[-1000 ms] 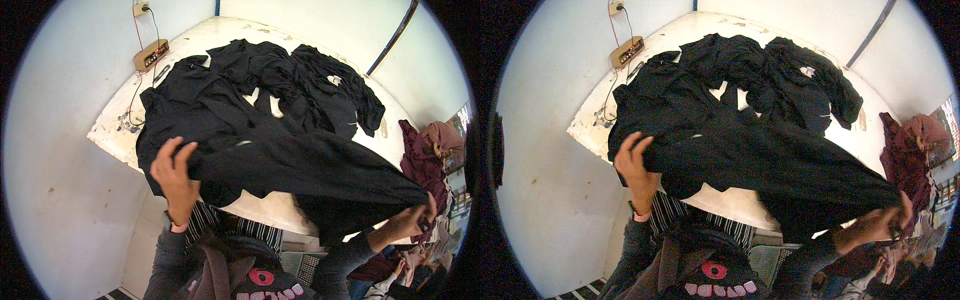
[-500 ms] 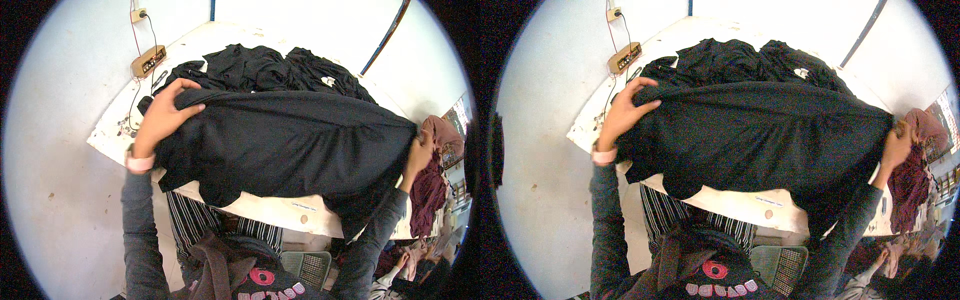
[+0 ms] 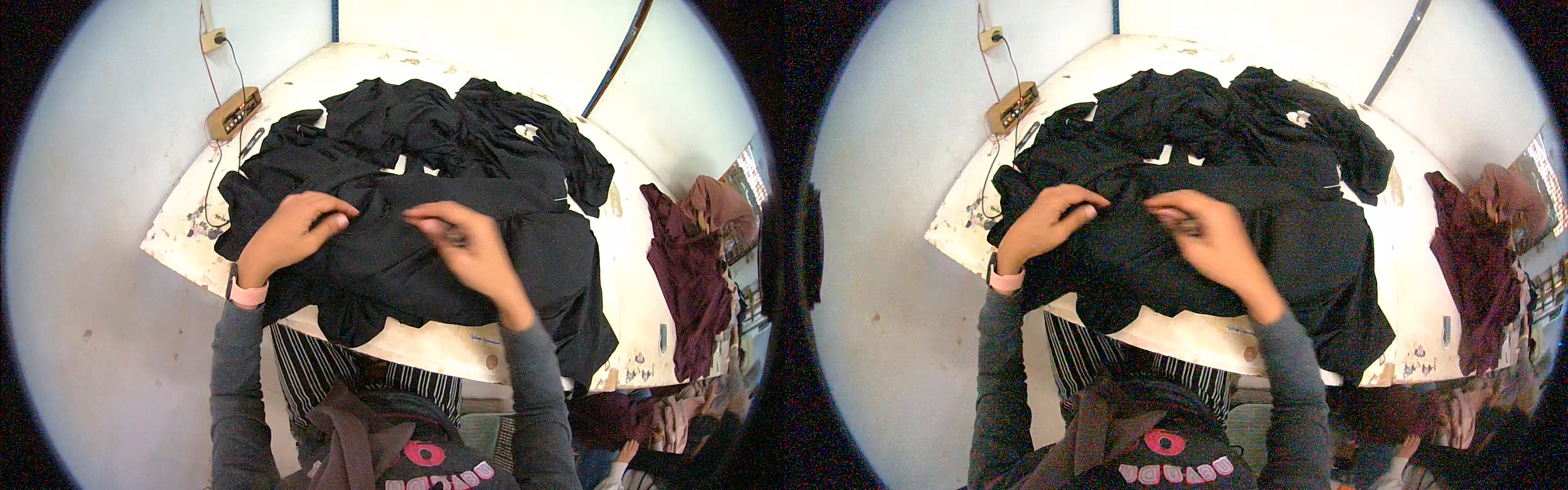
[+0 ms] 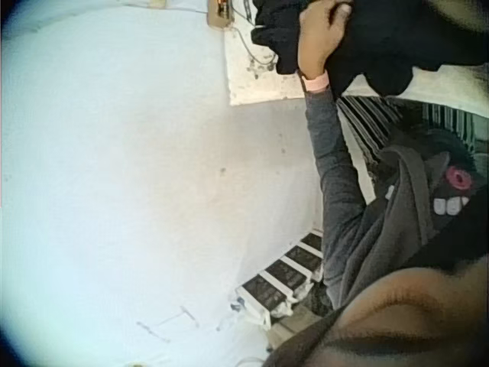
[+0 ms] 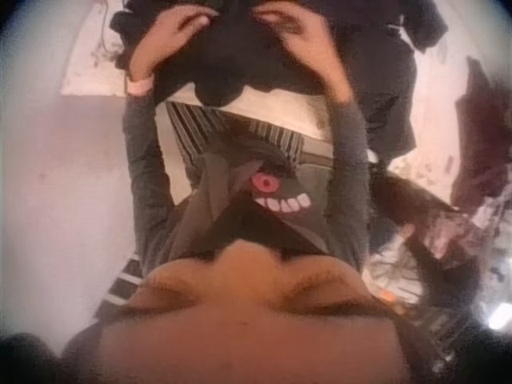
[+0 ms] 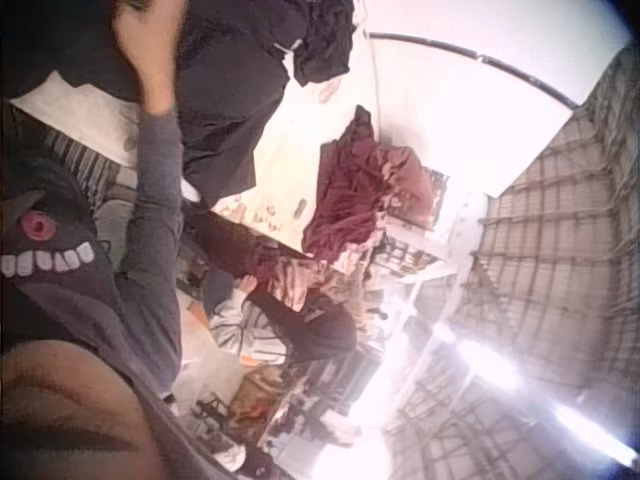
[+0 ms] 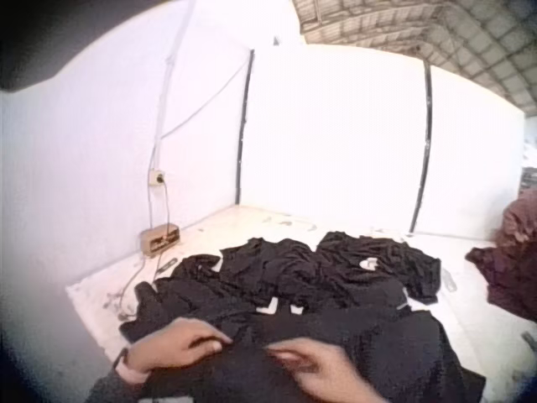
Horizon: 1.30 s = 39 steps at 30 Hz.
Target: The person uses a small blade to cut threads and seams on a black garment laid on a white table. They repeatedly lift, reposition, and trim different areas of the fabric, including sleeves and body sections, while handling the garment with both hands.
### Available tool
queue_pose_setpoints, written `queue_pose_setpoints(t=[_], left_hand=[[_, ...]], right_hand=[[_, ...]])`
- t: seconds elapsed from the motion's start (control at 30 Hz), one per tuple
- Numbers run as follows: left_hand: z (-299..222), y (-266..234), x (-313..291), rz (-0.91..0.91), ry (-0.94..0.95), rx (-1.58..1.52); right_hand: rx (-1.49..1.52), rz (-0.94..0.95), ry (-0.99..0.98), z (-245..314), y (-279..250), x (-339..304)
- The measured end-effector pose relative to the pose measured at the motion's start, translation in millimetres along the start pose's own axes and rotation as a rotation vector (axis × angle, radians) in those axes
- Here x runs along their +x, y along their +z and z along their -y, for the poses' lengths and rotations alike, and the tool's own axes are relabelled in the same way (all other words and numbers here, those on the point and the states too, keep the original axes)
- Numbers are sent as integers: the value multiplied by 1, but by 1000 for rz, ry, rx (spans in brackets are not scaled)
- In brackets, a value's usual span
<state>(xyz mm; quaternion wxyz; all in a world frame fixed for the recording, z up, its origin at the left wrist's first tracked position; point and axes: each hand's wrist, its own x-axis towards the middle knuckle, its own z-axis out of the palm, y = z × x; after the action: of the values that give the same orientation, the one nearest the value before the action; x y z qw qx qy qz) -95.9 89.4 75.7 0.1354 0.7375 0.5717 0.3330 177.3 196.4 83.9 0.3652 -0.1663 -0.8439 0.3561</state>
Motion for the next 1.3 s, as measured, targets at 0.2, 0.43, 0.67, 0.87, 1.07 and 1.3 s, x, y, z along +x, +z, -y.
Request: queue_pose_setpoints(t=[0.2,0.43,0.67,0.87,1.07,1.3], left_hand=[[-2,-1,-4,128,-19,331],[-32,-10,-22,-120,148,204],[-74,50,-37,-164,-31,-842],[-79,58,-44,-260,-170,-505],[-74,31,-55,-370,148,120],[-55,40,-66,-581,305,478]], right_hand=[[-251,328,57,-16,48,25],[142,284,128,31,-6,-26],[125,102,227,33,-35,-63],[-43,-61,121,25,-32,-81],[-156,-261,69,27,-27,-94],[-602,-280,-238,23,-25,-112]])
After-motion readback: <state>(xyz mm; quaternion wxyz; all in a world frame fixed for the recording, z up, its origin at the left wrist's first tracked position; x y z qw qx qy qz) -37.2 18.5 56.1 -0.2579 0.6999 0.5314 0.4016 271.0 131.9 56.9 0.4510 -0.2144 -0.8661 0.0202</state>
